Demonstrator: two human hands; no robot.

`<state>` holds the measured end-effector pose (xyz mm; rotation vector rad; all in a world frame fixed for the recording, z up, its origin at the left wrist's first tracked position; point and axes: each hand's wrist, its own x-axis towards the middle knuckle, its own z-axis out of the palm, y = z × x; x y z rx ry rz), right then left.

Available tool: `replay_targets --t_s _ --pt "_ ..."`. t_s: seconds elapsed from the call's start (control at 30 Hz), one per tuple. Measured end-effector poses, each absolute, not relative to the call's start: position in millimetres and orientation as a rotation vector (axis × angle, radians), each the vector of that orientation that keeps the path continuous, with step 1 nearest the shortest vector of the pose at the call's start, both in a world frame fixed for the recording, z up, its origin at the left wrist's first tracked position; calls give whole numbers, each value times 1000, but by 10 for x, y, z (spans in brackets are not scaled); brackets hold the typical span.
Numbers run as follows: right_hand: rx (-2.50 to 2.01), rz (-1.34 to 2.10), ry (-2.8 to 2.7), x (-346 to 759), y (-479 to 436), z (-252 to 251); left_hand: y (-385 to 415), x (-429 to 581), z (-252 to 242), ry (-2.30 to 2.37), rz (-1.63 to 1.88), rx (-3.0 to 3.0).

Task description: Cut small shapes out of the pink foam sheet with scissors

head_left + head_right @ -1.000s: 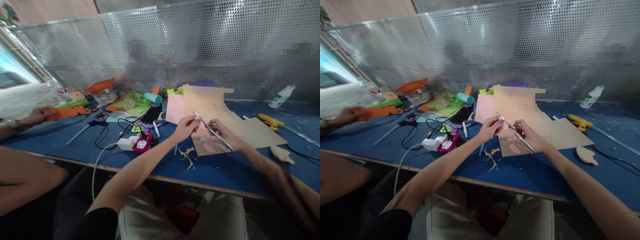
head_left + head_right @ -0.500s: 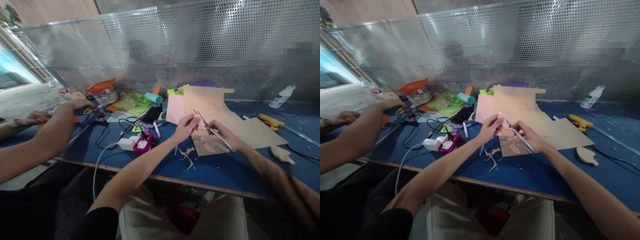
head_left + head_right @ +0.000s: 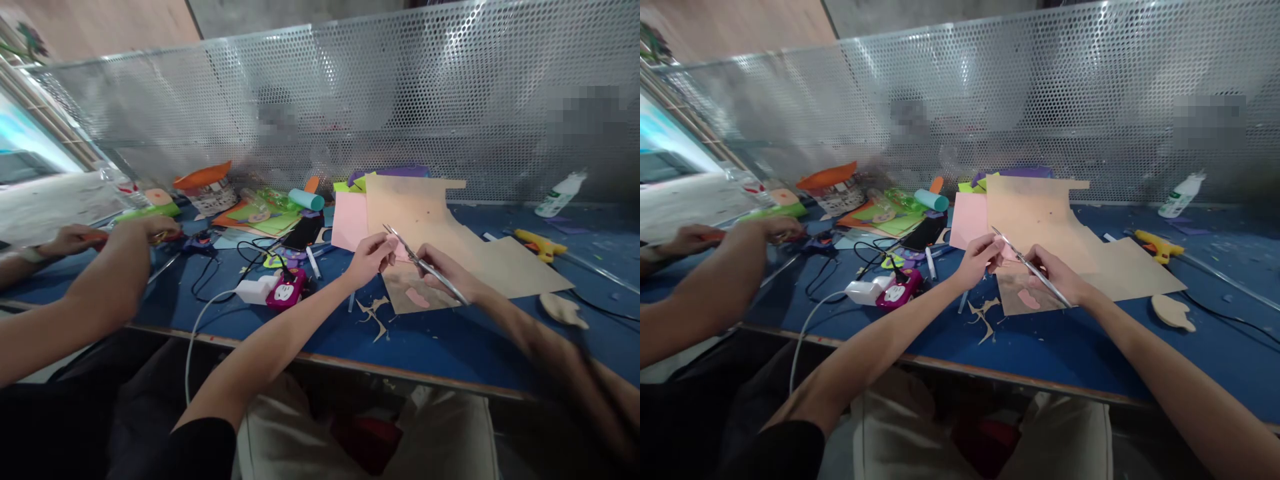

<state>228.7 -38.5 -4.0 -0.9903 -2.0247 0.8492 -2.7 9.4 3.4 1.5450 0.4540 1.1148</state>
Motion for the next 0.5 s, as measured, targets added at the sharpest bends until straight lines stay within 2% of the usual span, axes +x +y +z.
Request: replay_targets --t_s 0.5 --pt "-989 846 -2054 2328 -357 -27 76 -50 92 503 1135 1622"
